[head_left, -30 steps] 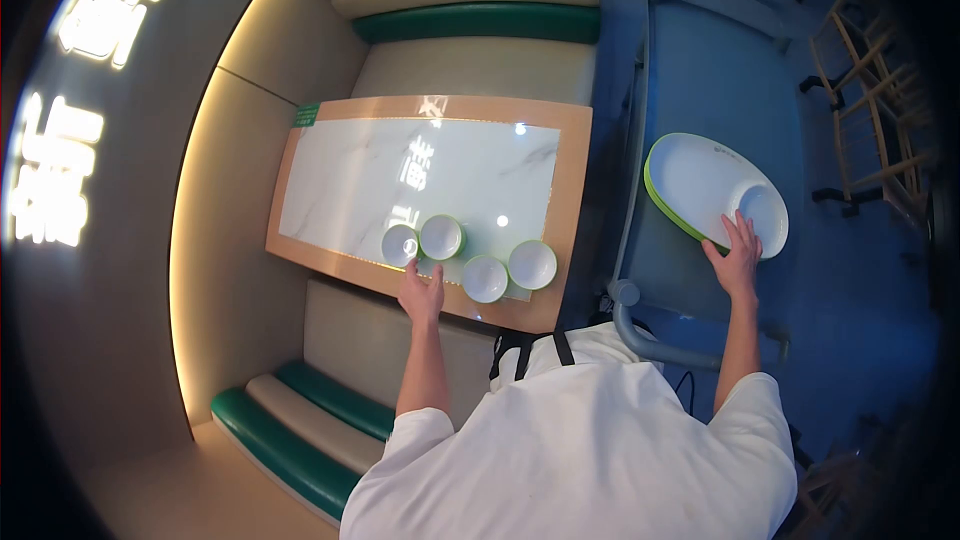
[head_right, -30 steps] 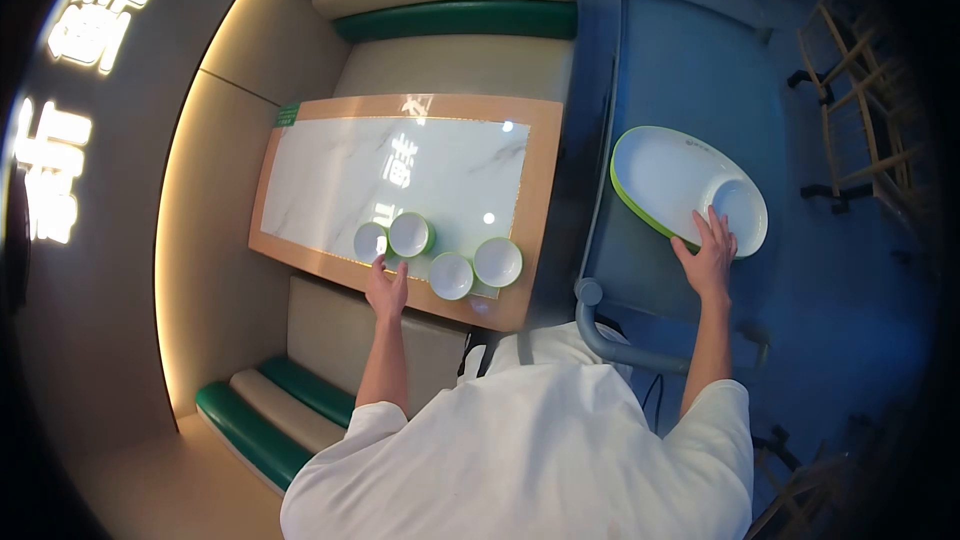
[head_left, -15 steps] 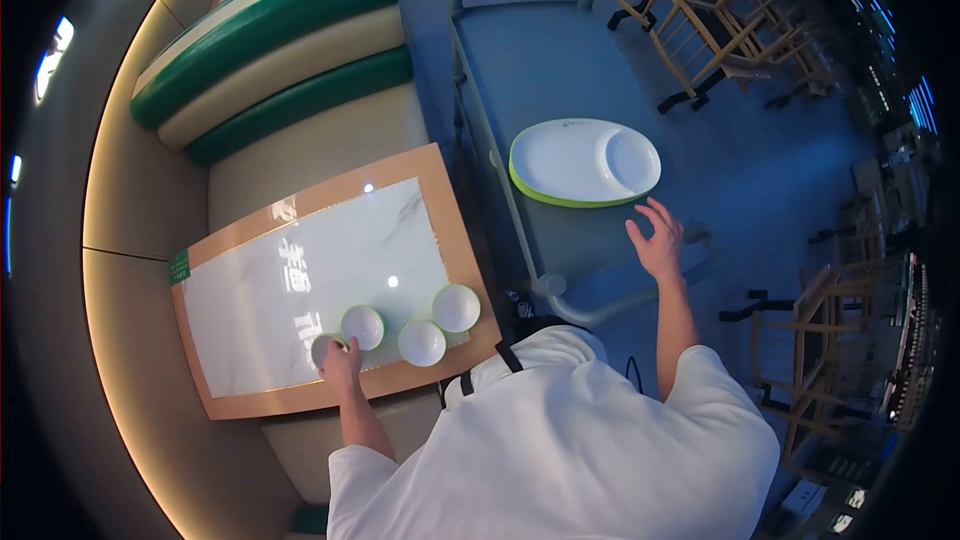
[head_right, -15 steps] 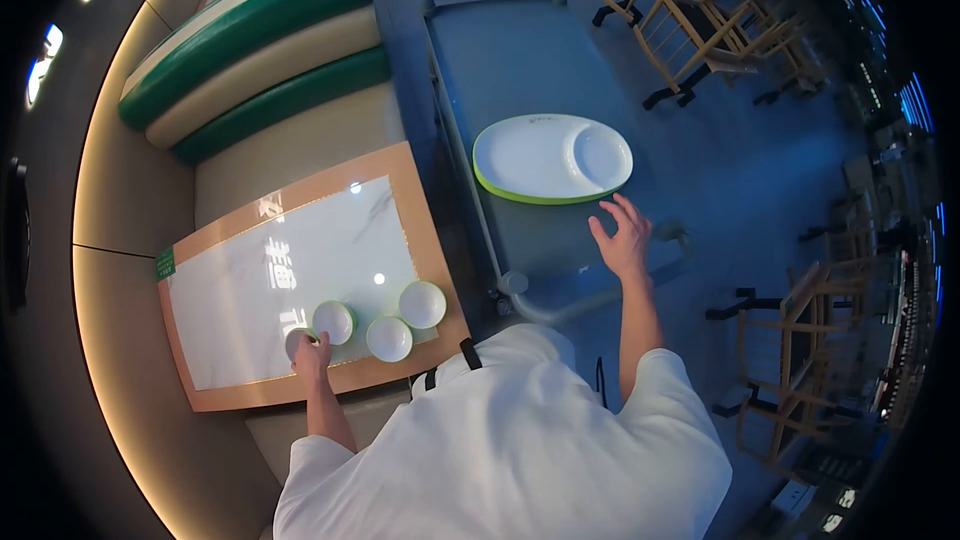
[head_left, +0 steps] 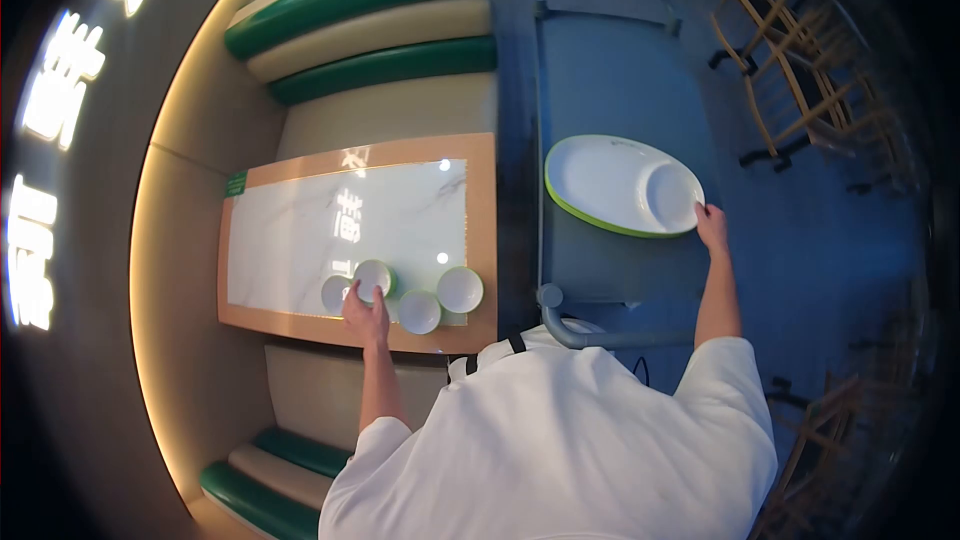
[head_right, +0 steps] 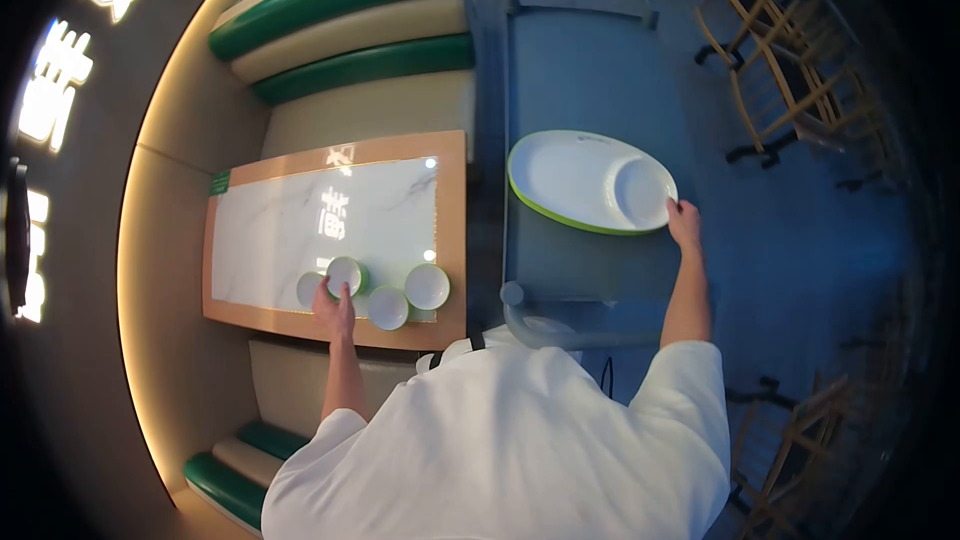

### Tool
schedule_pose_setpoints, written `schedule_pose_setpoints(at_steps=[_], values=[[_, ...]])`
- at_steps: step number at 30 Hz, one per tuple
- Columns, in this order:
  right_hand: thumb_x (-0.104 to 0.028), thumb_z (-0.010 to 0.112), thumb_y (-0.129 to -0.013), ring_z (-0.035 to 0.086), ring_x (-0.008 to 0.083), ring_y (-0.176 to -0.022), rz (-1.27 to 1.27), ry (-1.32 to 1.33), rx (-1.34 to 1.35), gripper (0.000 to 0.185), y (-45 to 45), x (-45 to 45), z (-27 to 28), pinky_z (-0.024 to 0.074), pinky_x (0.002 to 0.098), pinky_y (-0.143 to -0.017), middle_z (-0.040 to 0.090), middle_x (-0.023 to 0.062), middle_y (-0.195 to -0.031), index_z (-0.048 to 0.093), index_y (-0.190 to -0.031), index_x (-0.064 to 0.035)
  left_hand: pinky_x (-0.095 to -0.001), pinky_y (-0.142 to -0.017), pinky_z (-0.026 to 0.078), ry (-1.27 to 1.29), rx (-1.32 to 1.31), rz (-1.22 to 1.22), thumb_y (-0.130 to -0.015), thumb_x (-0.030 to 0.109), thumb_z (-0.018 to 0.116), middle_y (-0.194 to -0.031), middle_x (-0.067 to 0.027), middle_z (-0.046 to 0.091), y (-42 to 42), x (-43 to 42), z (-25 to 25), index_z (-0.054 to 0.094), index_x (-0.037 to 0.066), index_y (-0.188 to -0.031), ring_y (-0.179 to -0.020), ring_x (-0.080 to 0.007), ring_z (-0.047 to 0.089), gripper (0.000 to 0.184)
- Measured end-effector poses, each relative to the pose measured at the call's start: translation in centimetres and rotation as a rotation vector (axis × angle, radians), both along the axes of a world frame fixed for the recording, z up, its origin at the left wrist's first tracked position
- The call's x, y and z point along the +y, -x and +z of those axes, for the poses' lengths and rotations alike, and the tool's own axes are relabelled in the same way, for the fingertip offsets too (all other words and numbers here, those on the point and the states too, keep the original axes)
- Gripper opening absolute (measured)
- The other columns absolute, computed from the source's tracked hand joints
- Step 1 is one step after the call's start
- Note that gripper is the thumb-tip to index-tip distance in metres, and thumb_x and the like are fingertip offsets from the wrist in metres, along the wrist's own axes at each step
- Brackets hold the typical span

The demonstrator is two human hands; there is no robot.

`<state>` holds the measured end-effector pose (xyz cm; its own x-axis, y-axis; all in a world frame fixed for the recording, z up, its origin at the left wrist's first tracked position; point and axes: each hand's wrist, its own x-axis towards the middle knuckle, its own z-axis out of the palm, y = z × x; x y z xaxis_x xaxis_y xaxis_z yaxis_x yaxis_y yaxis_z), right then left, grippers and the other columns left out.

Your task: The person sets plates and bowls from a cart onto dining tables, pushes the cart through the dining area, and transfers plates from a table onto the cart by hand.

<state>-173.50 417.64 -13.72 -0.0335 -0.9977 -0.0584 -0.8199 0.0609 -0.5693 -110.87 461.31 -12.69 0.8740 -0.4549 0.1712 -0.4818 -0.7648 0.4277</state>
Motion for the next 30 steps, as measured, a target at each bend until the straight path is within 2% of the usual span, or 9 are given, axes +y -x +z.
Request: schedule_pose_setpoints(at_steps=[3,7,9,10,14,18,22,25,30], values=[[-0.036,0.056,-0.099,0.068,0.0465,-0.094,0.024,-0.016,-0.015,0.041,-0.2,-0.6,-0.4,0.0513,0.0512,-0.080,0.070,0.0264,-0.096,0.069,-0.098,0.0027,-0.0455,-0.096,0.047,0.213,-0.014,-0.127,-0.086,0.028,0.076,-0.114,-0.0127,0.071,2.2,-0.6,-1.2,0.068,0.009,-0.122,-0.107,-0.0342,0.065,0.041],[-0.028,0.052,-0.102,0.064,0.0512,-0.092,0.025,0.140,0.167,0.036,-0.8,0.7,1.6,0.0499,0.0576,-0.078,0.068,0.0285,-0.093,0.067,-0.090,0.0028,-0.0449,-0.094,0.048,0.280,-0.017,-0.287,-0.087,0.023,0.073,-0.113,-0.0127,0.070,4.6,-3.5,0.6,0.067,0.007,-0.122,-0.106,-0.0313,0.064,0.039],[-0.027,0.050,-0.103,0.068,0.0480,-0.084,-0.012,0.202,0.271,0.035,-0.4,1.3,2.3,0.0541,0.0551,-0.073,0.070,0.0274,-0.089,0.068,-0.092,0.0016,-0.0402,-0.086,0.051,0.435,0.295,-0.301,-0.090,0.017,0.071,-0.109,-0.0113,0.070,5.3,-5.2,2.0,0.067,0.005,-0.121,-0.098,-0.0248,0.064,0.033],[-0.028,0.049,-0.104,0.072,0.0429,-0.074,-0.117,0.004,0.098,0.036,-1.4,2.1,4.8,0.0572,0.0509,-0.065,0.071,0.0267,-0.086,0.068,-0.092,0.0014,-0.0331,-0.074,0.052,0.469,0.302,-0.328,-0.091,0.012,0.069,-0.102,-0.0093,0.070,5.5,-5.8,2.7,0.066,0.003,-0.120,-0.085,-0.0178,0.063,0.030],[-0.029,0.047,-0.104,0.072,0.0425,-0.081,-0.130,0.142,0.079,0.037,-0.2,2.7,4.0,0.0571,0.0517,-0.073,0.072,0.0252,-0.090,0.068,-0.097,0.0010,-0.0251,-0.060,0.048,0.528,0.416,-0.403,-0.096,0.011,0.067,-0.092,-0.0043,0.067,4.7,-7.5,3.7,0.065,0.003,-0.121,-0.070,-0.0094,0.060,0.027],[-0.032,0.047,-0.106,0.071,0.0338,-0.062,-0.212,0.181,0.000,0.042,-0.3,2.9,3.4,0.0575,0.0428,-0.050,0.071,0.0231,-0.085,0.067,-0.104,0.0050,-0.0260,-0.062,0.050,0.571,0.469,-0.384,-0.095,0.011,0.067,-0.091,-0.0059,0.069,5.5,-7.8,4.6,0.065,0.003,-0.121,-0.069,-0.0104,0.061,0.027],[-0.031,0.047,-0.106,0.071,0.0333,-0.065,-0.299,0.101,-0.096,0.041,-2.3,4.3,5.6,0.0578,0.0419,-0.051,0.070,0.0235,-0.089,0.066,-0.107,0.0047,-0.0262,-0.063,0.051,0.588,0.588,-0.372,-0.095,0.011,0.067,-0.091,-0.0050,0.069,7.0,-7.2,3.3,0.067,0.003,-0.119,-0.071,-0.0093,0.061,0.025],[-0.031,0.044,-0.106,0.072,0.0347,-0.071,-0.233,0.269,-0.019,0.042,-3.0,4.8,6.8,0.0608,0.0414,-0.057,0.071,0.0224,-0.092,0.066,-0.104,0.0050,-0.0266,-0.064,0.051,0.621,0.676,-0.363,-0.096,0.012,0.067,-0.090,-0.0046,0.069,8.8,-7.1,3.1,0.069,0.003,-0.117,-0.071,-0.0089,0.061,0.023],[-0.029,0.051,-0.107,0.069,0.0202,-0.080,-0.260,0.098,-0.542,0.034,-0.9,4.3,4.8,0.0604,0.0361,-0.057,0.069,0.0119,-0.097,0.065,-0.111,0.0020,-0.0265,-0.065,0.051,0.644,0.790,-0.386,-0.096,0.016,0.069,-0.093,-0.0059,0.070,10.2,-7.9,1.8,0.069,0.003,-0.117,-0.073,-0.0096,0.061,0.024]])
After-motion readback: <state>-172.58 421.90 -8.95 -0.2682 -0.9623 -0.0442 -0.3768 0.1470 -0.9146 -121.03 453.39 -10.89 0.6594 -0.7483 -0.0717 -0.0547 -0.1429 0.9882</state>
